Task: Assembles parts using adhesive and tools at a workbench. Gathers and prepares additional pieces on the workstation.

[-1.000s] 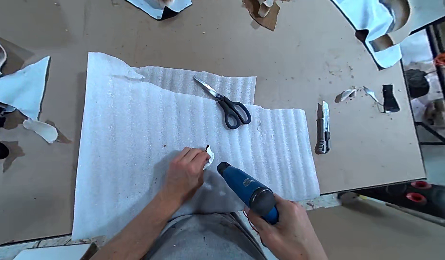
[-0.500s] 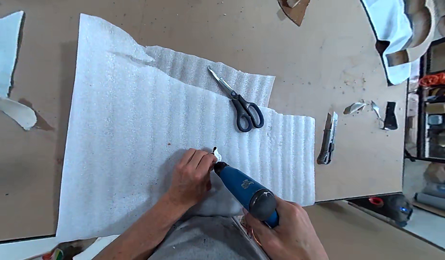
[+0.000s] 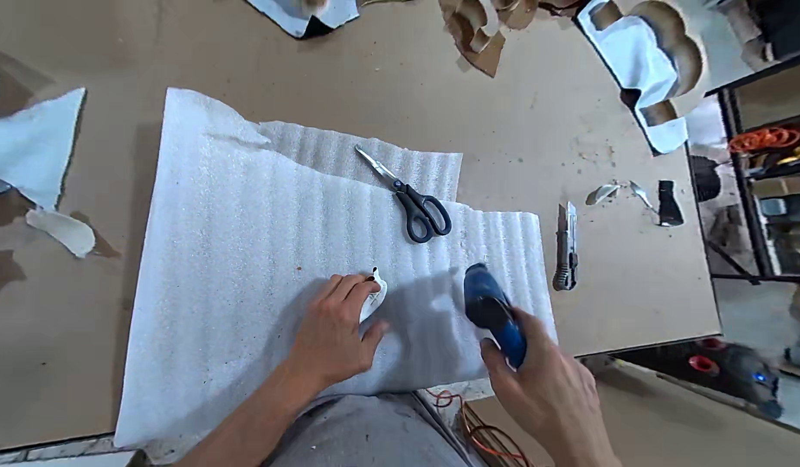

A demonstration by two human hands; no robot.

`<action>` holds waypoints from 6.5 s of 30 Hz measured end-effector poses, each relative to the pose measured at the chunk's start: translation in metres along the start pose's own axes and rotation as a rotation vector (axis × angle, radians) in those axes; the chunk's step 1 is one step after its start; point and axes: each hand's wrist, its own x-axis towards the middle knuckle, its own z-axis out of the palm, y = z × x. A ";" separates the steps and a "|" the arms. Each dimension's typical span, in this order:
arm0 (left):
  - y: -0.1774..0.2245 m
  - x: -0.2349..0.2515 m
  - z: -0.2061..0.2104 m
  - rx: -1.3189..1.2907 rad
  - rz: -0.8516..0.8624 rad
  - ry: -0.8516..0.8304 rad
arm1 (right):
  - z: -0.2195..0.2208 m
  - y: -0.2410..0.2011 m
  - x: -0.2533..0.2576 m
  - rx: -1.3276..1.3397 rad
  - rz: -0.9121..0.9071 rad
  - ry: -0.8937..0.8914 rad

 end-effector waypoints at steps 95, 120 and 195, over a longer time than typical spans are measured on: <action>-0.009 -0.010 0.020 0.047 0.204 0.193 | 0.031 0.026 0.028 0.111 0.021 -0.037; -0.014 -0.008 0.013 -0.026 0.219 0.113 | 0.023 -0.029 -0.019 0.174 -0.391 -0.162; -0.006 -0.020 -0.028 -0.327 -0.340 -0.049 | -0.011 -0.032 -0.046 0.163 -0.080 -0.162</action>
